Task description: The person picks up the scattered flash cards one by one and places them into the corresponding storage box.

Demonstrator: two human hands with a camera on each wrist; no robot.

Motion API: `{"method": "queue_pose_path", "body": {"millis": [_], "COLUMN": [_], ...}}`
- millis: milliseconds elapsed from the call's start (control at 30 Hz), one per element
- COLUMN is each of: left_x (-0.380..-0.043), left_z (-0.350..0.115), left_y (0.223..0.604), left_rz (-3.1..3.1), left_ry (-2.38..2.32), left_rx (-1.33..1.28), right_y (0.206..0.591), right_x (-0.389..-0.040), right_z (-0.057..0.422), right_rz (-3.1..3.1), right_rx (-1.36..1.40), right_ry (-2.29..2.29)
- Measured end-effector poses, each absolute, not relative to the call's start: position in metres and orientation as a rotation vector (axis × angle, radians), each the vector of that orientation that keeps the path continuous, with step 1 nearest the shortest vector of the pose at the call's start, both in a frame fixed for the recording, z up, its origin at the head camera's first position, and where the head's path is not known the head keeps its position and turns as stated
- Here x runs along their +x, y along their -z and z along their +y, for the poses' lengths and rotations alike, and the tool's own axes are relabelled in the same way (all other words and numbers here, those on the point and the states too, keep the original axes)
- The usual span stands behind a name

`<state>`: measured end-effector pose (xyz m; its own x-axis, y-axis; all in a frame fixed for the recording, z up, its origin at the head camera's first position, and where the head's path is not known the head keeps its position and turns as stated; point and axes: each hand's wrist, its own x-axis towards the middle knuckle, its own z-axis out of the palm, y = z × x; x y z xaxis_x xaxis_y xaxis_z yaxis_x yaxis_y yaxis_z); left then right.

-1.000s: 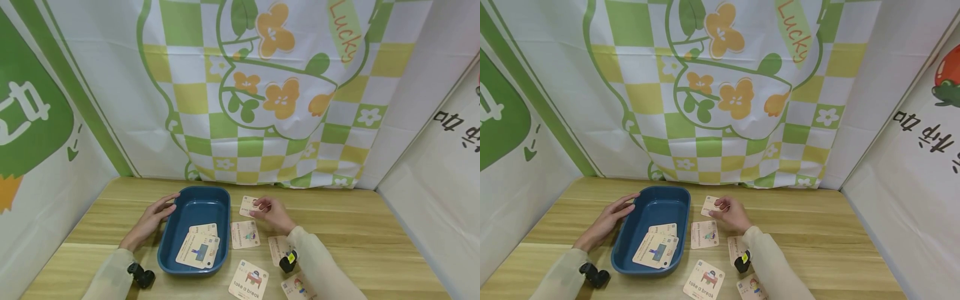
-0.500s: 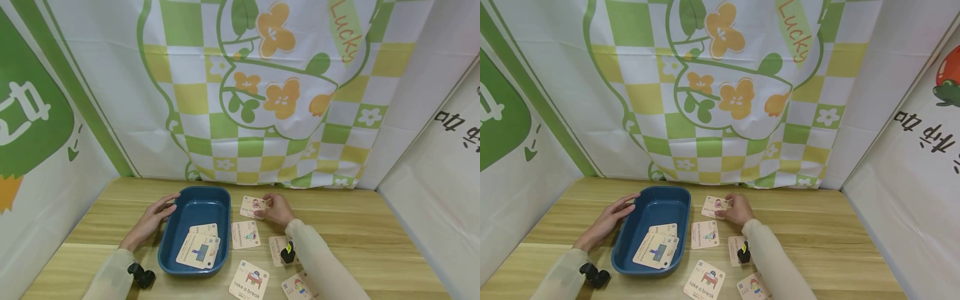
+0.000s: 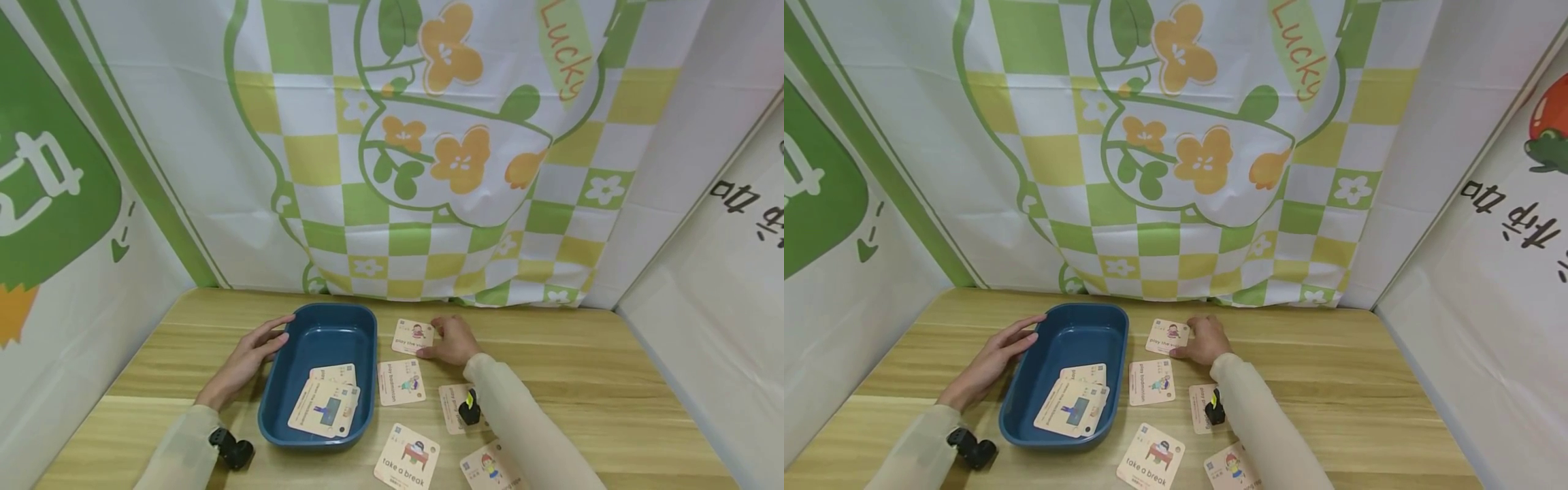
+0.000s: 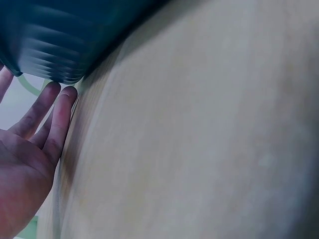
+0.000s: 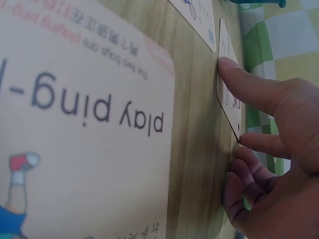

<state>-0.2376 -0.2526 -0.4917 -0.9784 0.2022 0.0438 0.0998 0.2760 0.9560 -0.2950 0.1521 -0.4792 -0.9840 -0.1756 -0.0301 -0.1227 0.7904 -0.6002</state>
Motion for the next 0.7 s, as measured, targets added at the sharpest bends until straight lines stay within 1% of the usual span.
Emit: {"method": "queue_pose_path", "body": {"millis": [700], "left_x": [-0.2365], "left_z": [-0.2523], "left_y": [0.4912], "left_rz": [2.434], "left_ry": [-1.822], "left_rx": [0.282], "right_y": [0.4814], "right_x": [-0.2953], "right_z": [0.1516], "right_rz": [2.905], "right_rx": [-0.209], "right_ry": [0.95]}}
